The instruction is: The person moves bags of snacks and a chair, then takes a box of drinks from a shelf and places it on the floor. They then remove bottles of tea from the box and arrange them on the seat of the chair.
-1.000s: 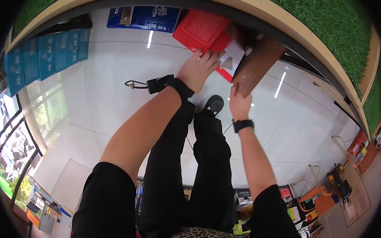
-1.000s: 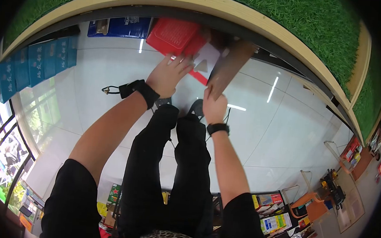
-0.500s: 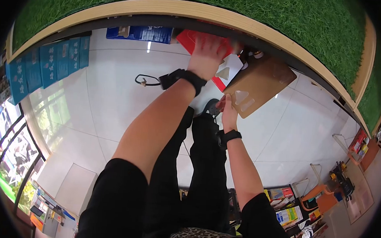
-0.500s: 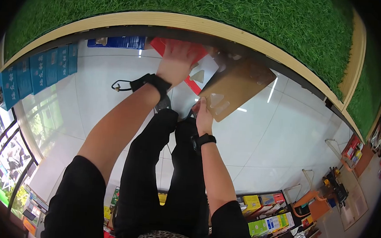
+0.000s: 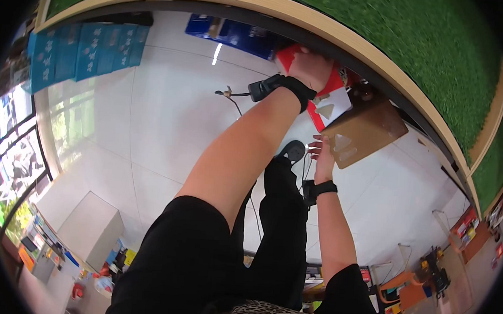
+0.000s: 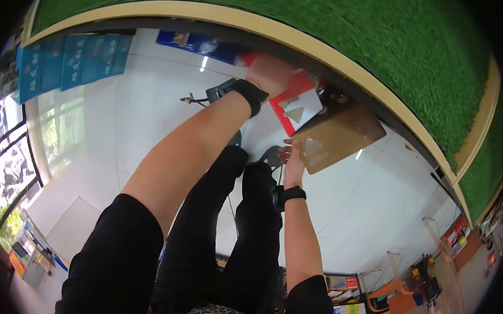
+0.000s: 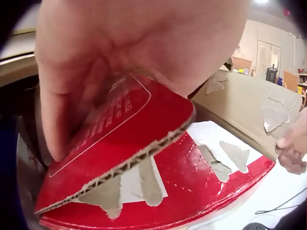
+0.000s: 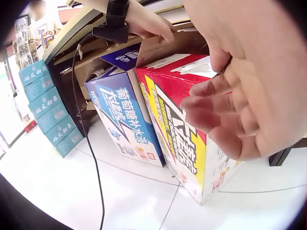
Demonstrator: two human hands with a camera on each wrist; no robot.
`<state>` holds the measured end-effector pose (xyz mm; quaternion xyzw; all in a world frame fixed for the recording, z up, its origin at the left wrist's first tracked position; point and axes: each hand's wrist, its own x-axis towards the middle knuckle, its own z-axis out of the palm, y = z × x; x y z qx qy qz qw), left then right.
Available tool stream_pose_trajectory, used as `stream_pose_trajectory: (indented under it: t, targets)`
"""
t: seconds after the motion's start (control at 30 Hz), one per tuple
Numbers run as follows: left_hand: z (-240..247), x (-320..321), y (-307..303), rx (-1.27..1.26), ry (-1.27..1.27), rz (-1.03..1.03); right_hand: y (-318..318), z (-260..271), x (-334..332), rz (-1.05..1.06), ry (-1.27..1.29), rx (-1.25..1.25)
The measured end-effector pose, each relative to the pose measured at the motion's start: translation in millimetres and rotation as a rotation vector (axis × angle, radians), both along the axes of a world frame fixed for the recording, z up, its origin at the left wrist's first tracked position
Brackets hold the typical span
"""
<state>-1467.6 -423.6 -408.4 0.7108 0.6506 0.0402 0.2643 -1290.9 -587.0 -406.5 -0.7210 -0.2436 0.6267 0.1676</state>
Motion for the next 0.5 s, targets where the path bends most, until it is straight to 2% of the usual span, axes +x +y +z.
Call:
stream_pose_trajectory:
  t: [0.13,0.17,0.23,0.27,0.33,0.37,0.47,0.5]
  targets:
    - [-8.5,-12.9,-9.9,0.071,-0.020,0.115,5.3,5.8,1.0,0.074,0.028,-0.010]
    - [6.9,-16.7,-7.4,0.077,-0.017,0.139,6.5,7.5,0.9,0.072,0.030,-0.024]
    - [54.0,-25.9,-5.8,-0.111,-0.021,0.090,7.0,10.0,0.0,0.096,0.069,-0.023]
    - [57.0,-29.3,-6.3,-0.073,-0.116,0.141,5.9,5.0,1.4,0.000,0.132,-0.050]
    - [27.0,-21.7,-8.2,-0.001,-0.124,0.172,4.7,2.1,0.4,-0.186,0.242,-0.096]
    - [13.8,-19.5,-8.8,0.064,-0.132,0.168,6.9,-0.1,-1.4,-0.161,0.240,-0.095]
    - [14.0,-13.2,-29.9,0.145,-0.085,0.217,6.4,-9.4,6.2,-0.502,0.283,-0.118]
    - [26.4,-18.2,-39.3,0.141,-0.086,0.232,8.6,-12.3,14.7,-0.488,0.278,-0.123]
